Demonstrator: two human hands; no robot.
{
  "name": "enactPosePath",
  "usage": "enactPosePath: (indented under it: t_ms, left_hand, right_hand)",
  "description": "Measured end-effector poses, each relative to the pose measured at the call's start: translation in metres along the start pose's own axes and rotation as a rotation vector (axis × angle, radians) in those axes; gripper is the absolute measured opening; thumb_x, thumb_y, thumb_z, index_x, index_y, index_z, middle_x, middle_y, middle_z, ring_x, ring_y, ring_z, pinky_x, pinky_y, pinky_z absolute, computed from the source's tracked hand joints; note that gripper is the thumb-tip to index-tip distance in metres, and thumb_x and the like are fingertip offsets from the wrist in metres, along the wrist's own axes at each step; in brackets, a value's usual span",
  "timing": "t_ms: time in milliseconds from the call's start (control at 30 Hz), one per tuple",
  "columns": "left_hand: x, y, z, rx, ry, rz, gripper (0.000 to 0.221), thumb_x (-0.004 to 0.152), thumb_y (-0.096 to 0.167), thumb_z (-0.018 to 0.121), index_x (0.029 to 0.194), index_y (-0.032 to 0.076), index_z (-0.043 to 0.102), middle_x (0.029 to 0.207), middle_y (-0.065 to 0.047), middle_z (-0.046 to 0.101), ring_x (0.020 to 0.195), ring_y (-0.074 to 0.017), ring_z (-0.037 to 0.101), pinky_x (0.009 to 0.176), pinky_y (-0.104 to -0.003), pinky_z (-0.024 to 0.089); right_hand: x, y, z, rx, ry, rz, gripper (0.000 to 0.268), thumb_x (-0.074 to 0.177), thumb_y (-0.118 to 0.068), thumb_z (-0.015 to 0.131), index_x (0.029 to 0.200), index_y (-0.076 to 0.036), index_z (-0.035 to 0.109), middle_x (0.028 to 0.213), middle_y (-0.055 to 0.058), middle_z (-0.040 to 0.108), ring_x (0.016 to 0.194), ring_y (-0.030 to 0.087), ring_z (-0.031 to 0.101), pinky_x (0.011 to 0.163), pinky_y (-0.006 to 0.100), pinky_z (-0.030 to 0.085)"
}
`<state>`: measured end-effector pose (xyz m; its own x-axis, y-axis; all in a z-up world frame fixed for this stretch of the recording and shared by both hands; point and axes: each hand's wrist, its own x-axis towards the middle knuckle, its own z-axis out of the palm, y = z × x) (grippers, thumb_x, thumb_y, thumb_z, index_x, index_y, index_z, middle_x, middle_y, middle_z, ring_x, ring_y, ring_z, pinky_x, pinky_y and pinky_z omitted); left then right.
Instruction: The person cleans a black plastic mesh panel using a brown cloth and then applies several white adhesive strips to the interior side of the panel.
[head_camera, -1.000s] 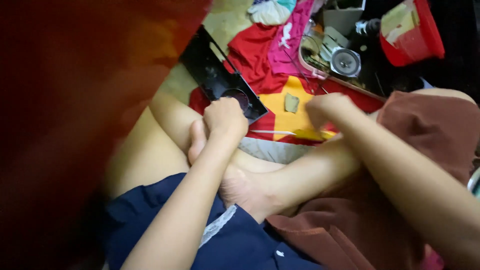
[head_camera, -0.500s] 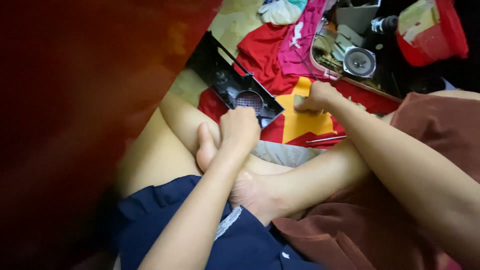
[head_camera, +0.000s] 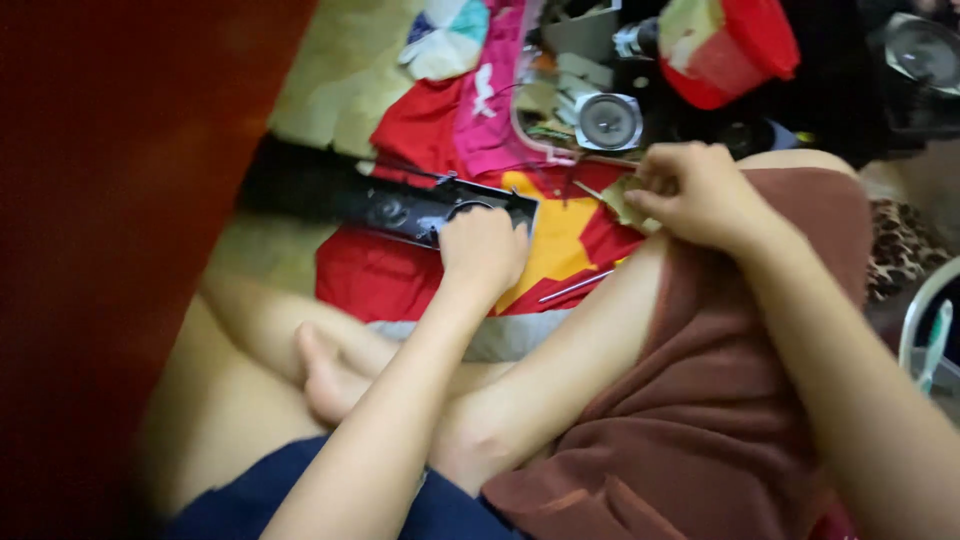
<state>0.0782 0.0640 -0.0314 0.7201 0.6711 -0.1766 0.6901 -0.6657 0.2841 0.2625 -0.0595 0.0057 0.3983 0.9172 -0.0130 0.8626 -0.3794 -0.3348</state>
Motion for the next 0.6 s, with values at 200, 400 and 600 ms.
enactPosePath:
  t_ms: [200, 400, 600]
  left_hand:
    - [0.079, 0.027, 0.004, 0.168, -0.008, 0.046, 0.03, 0.078, 0.027, 0.054, 0.089, 0.001, 0.066, 0.082, -0.018, 0.065, 0.085, -0.0358, 0.064, 0.07, -0.048, 0.051]
    - [0.103, 0.039, 0.014, 0.217, -0.209, 0.035, 0.032, 0.075, 0.024, 0.057, 0.095, -0.001, 0.065, 0.091, -0.02, 0.065, 0.091, -0.0365, 0.062, 0.074, -0.048, 0.05]
    - [0.1, 0.027, 0.006, 0.005, -0.449, -0.018, 0.039, 0.074, 0.029, 0.052, 0.097, 0.0, 0.064, 0.104, -0.021, 0.062, 0.104, -0.036, 0.057, 0.084, -0.048, 0.047]
  right_hand:
    - [-0.001, -0.027, 0.003, -0.016, -0.002, 0.082, 0.015, 0.074, -0.026, 0.062, 0.084, -0.016, 0.061, 0.072, 0.007, 0.065, 0.077, 0.033, 0.062, 0.067, 0.048, 0.049]
    - [0.046, 0.023, 0.034, -0.084, 0.034, -0.01, 0.007, 0.066, -0.026, 0.065, 0.07, -0.021, 0.062, 0.112, -0.001, 0.054, 0.101, 0.03, 0.052, 0.078, 0.044, 0.045]
    - [0.089, 0.034, 0.055, -0.364, -0.029, -0.222, 0.006, 0.058, -0.024, 0.062, 0.064, -0.021, 0.063, 0.128, -0.007, 0.049, 0.123, 0.024, 0.037, 0.09, 0.054, 0.027]
